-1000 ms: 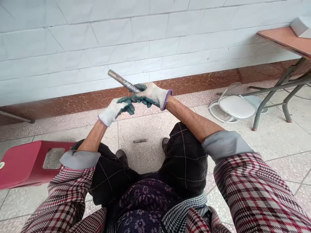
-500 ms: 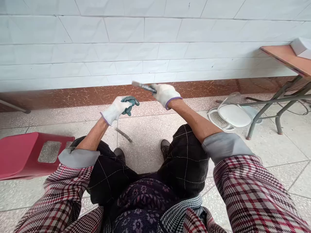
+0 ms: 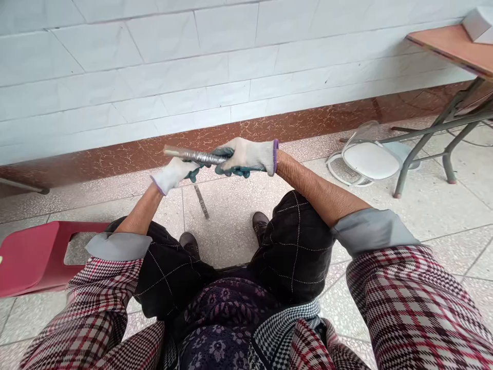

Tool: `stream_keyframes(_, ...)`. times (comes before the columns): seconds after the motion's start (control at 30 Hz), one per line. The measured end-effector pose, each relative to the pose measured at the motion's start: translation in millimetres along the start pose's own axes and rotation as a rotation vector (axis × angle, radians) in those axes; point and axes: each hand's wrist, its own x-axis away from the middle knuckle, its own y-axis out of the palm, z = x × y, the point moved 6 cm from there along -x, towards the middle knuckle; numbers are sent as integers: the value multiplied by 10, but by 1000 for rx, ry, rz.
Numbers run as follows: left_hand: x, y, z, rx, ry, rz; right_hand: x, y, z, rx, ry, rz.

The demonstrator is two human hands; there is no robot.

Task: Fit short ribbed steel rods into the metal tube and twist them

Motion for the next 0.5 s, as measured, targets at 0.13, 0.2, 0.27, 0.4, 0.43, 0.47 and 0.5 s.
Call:
stream_keyframes(0.13, 32, 156, 60, 45, -18, -26, -177, -90, -32, -105, 3, 205)
stream_keyframes(0.2, 73, 167, 108, 79, 8, -45, -271, -141, -7, -89, 21, 280)
stream_keyframes(0.27, 122, 136, 150, 110, 36, -51, -363, -187, 17, -45, 18, 335)
stream_keyframes(0.4, 198, 81, 183, 153, 69, -62, -533, -227, 49, 124, -1, 396)
stream_keyframes(0.43, 207, 83, 186, 167, 77, -72, -569, -231, 49, 194, -2, 407)
stream_keyframes(0.47, 211, 91, 188, 181, 85, -85, -600, -233, 44, 270, -6, 417)
stream_keyframes(0.5, 211, 101, 191, 192, 95, -96, -627, -233, 35, 348, -11, 423)
